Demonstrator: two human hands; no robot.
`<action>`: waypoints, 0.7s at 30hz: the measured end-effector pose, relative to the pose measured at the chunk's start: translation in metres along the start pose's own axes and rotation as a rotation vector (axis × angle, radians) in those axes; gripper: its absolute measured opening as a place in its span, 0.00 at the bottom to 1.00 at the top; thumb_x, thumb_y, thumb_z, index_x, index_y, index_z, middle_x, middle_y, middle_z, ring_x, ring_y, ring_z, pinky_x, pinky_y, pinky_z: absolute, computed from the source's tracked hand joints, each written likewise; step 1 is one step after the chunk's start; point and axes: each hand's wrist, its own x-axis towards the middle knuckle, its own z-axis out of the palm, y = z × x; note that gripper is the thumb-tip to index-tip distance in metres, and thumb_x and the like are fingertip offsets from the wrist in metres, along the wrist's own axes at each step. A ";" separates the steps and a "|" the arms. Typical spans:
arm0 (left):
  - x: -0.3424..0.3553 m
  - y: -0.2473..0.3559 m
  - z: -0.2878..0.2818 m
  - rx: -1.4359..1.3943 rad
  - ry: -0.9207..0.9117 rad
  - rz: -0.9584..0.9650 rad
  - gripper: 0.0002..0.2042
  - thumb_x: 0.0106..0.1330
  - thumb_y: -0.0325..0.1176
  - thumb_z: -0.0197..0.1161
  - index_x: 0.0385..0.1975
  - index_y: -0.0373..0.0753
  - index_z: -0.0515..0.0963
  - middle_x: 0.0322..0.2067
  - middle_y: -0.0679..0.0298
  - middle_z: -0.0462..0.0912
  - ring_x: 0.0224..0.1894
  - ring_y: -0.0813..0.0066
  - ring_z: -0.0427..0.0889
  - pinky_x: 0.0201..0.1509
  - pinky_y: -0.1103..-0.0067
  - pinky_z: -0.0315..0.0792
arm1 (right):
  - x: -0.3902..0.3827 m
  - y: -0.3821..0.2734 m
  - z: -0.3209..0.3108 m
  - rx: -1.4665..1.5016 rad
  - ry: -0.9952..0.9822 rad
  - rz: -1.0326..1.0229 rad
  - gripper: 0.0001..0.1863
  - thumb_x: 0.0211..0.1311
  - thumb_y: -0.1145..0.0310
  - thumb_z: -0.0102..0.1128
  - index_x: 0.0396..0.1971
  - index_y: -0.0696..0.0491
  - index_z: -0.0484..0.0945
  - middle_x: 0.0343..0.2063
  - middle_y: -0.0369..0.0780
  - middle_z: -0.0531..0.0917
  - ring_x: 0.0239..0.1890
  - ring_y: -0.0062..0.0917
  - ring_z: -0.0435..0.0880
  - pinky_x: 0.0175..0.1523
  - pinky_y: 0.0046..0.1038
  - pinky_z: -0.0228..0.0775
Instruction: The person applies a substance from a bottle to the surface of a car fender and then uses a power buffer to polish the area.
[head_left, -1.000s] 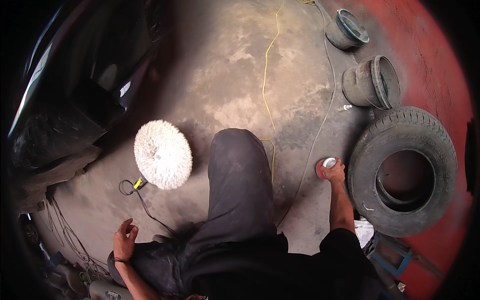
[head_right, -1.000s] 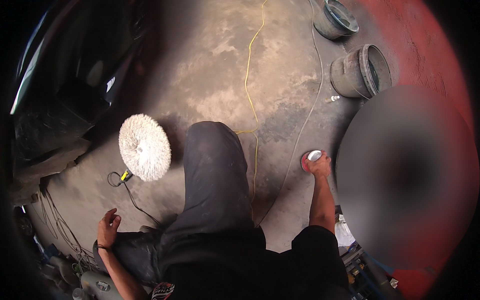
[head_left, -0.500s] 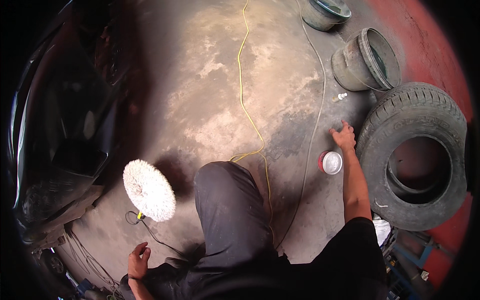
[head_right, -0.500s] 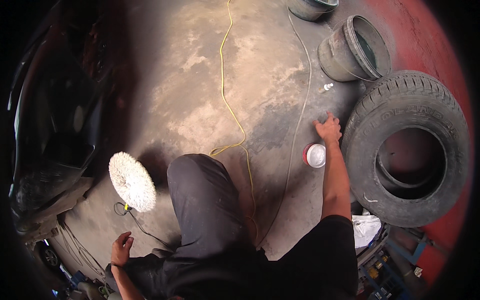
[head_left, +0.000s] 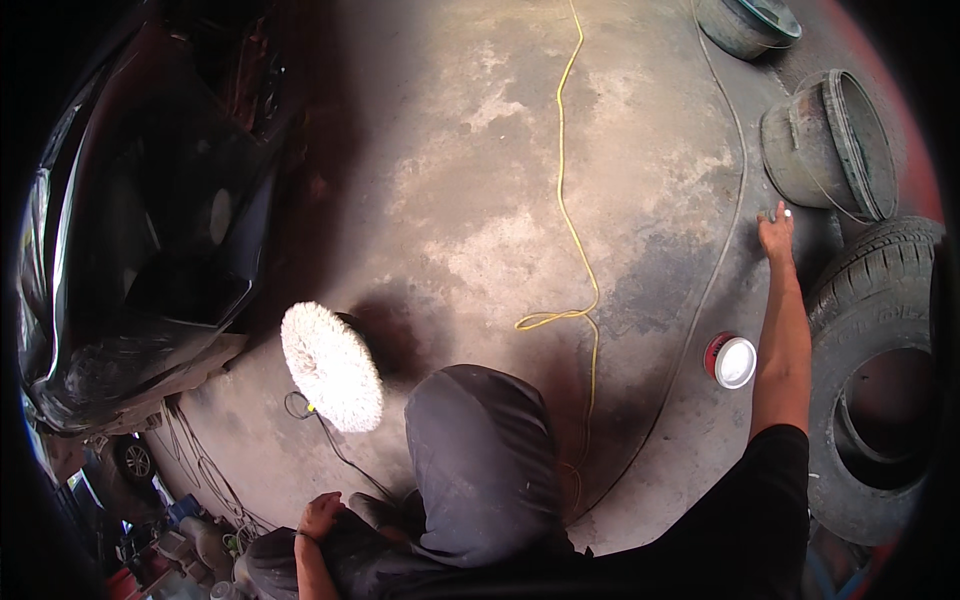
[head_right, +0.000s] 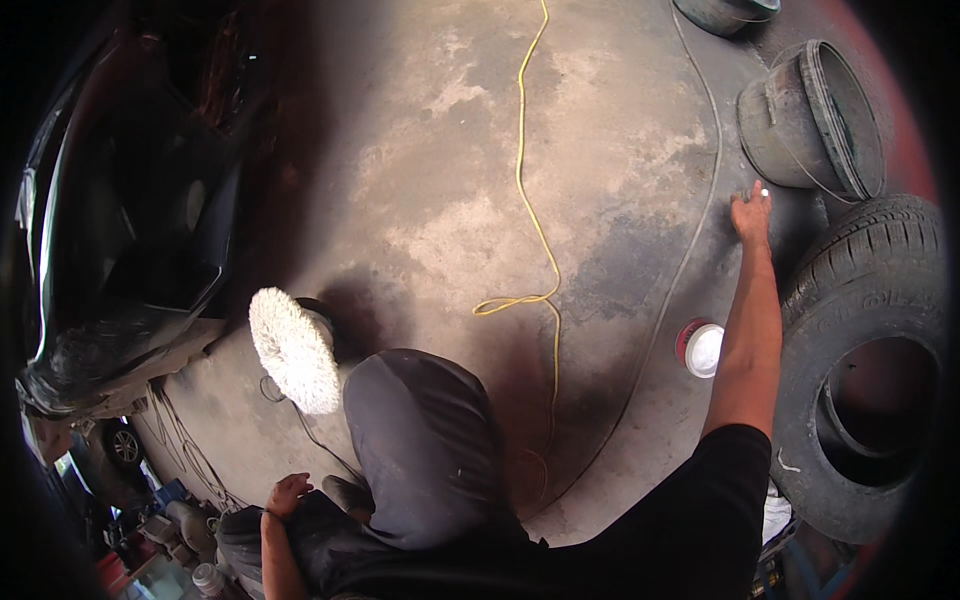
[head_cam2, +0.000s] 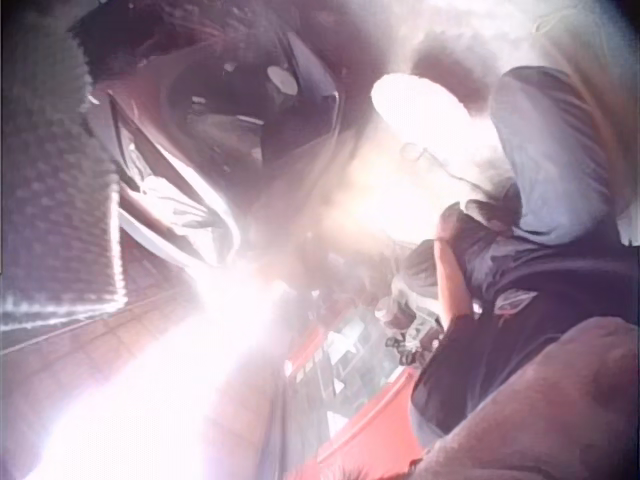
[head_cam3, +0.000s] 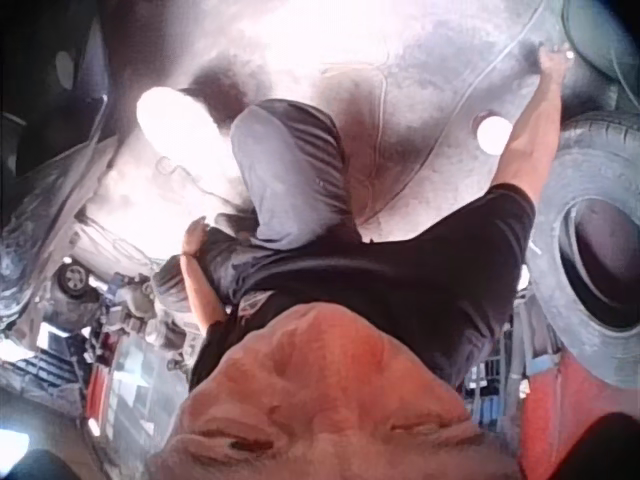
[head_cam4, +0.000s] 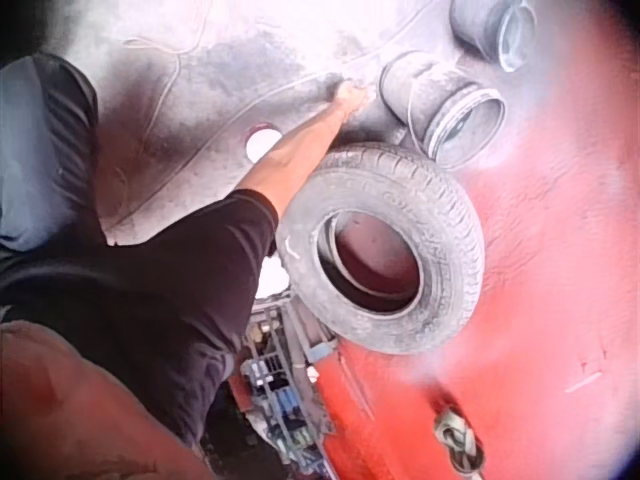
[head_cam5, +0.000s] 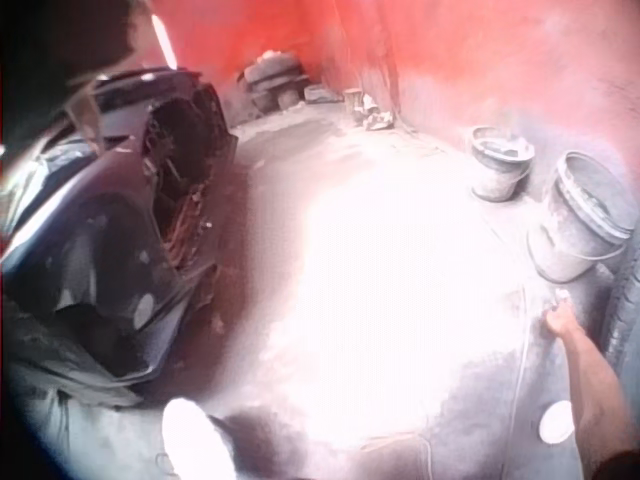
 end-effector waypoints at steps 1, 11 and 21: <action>0.017 -0.023 -0.001 0.208 -0.081 -0.016 0.25 0.79 0.51 0.65 0.61 0.37 0.86 0.48 0.54 0.94 0.54 0.68 0.91 0.60 0.71 0.82 | 0.014 0.020 0.000 -0.012 0.025 -0.025 0.43 0.77 0.51 0.58 0.86 0.49 0.55 0.83 0.59 0.56 0.85 0.52 0.54 0.87 0.43 0.48; -0.028 0.093 -0.007 0.014 0.193 0.363 0.22 0.81 0.48 0.64 0.63 0.41 0.85 0.58 0.53 0.90 0.61 0.58 0.88 0.62 0.68 0.82 | -0.095 -0.065 -0.001 0.302 -0.069 -0.490 0.31 0.88 0.61 0.45 0.84 0.53 0.60 0.84 0.52 0.58 0.87 0.43 0.52 0.87 0.38 0.46; -0.099 0.266 -0.043 -0.010 0.621 1.253 0.30 0.75 0.43 0.71 0.74 0.41 0.73 0.60 0.49 0.86 0.63 0.50 0.84 0.70 0.62 0.76 | -0.508 -0.436 -0.285 0.633 -0.856 -1.398 0.30 0.84 0.69 0.47 0.81 0.61 0.64 0.83 0.55 0.60 0.85 0.46 0.59 0.85 0.38 0.49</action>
